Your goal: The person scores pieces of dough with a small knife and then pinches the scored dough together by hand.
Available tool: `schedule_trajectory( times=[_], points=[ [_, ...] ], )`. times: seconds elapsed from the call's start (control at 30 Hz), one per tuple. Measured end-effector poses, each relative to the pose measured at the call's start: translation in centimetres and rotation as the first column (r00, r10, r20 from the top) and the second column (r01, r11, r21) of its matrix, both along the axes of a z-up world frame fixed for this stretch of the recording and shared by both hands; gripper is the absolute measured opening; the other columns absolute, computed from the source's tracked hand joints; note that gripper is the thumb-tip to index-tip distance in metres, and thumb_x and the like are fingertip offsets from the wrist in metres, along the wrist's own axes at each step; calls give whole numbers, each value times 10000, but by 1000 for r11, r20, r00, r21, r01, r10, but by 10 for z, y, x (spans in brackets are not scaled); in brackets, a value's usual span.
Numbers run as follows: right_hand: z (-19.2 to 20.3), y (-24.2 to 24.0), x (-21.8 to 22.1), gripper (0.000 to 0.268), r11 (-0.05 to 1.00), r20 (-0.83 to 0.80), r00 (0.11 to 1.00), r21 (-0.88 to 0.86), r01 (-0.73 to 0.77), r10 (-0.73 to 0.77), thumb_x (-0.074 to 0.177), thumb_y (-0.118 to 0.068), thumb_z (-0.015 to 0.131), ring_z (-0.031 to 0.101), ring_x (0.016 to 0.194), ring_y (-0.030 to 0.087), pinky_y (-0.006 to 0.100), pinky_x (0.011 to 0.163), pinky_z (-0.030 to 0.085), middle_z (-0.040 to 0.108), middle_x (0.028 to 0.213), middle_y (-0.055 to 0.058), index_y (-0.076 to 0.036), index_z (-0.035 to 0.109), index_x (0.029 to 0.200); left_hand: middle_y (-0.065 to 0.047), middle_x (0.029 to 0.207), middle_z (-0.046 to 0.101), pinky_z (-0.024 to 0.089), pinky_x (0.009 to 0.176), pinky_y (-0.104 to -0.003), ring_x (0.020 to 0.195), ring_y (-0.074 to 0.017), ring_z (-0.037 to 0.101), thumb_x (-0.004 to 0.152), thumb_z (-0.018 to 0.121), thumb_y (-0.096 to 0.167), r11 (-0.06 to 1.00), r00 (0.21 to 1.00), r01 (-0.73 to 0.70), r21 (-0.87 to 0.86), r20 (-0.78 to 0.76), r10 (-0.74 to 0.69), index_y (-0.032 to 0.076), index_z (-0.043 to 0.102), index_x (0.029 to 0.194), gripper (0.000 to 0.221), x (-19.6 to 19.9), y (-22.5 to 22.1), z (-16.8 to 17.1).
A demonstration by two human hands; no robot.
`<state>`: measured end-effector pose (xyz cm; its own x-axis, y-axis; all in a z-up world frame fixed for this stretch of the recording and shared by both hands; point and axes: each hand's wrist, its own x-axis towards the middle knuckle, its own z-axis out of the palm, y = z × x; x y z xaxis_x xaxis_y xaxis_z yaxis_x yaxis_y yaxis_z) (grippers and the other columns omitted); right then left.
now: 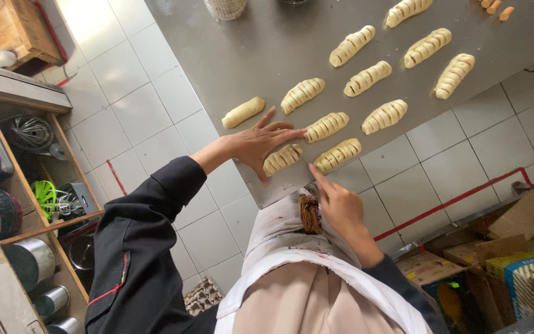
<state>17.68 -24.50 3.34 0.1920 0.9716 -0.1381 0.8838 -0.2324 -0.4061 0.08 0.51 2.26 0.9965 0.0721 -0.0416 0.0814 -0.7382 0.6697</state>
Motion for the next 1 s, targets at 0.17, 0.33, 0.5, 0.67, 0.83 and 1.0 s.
schedule_trajectory(
  times=[0.17,0.33,0.5,0.67,0.83,1.0],
  points=[
    [19,-38,-7,509,925,-259,960,329,189,-104,1000,-127,622,693,693,311,394,638,533,733,940,165,-293,566,1478,31,1596,455,14,1354,-549,1529,-216,359,405,966,577,991,988,32,134,-154,-11,282,298,1620,1418,-24,39,6],
    [8,-4,-43,485,940,-298,940,240,241,-165,988,-163,613,694,645,296,401,620,529,736,913,163,-293,580,1453,4,1646,327,-35,1242,-588,1509,-247,244,224,970,562,893,960,259,369,-199,-196,231,280,1568,1546,-31,65,-9],
    [10,41,-88,507,958,-160,964,158,239,-214,982,-193,615,627,598,301,437,578,497,660,732,107,-343,581,1465,-18,1620,377,-114,1235,-630,1504,-211,312,368,958,569,884,956,292,364,-129,-263,170,319,1567,1416,-33,74,-18],
    [21,63,-98,474,962,-60,970,132,240,-234,994,-223,610,606,543,259,424,535,493,615,663,61,-395,580,1435,-55,1538,487,-125,1254,-632,1474,-207,402,398,963,538,949,968,252,191,-32,-250,160,234,1603,1458,-33,75,-16],
    [19,70,-104,495,976,19,977,60,210,-211,990,-246,594,627,546,294,449,532,511,620,660,81,-403,557,1458,-50,1474,570,-124,1241,-642,1410,-223,486,395,977,517,971,969,221,88,95,-229,173,154,1614,1510,-32,79,-25],
    [17,81,-116,643,979,234,960,-98,181,-154,918,-218,608,659,538,329,492,502,528,636,673,105,-421,479,1514,-63,1480,565,-117,1236,-649,1407,-227,485,382,975,521,972,965,227,59,124,-233,160,149,1605,1520,-33,82,-27]
  ],
)
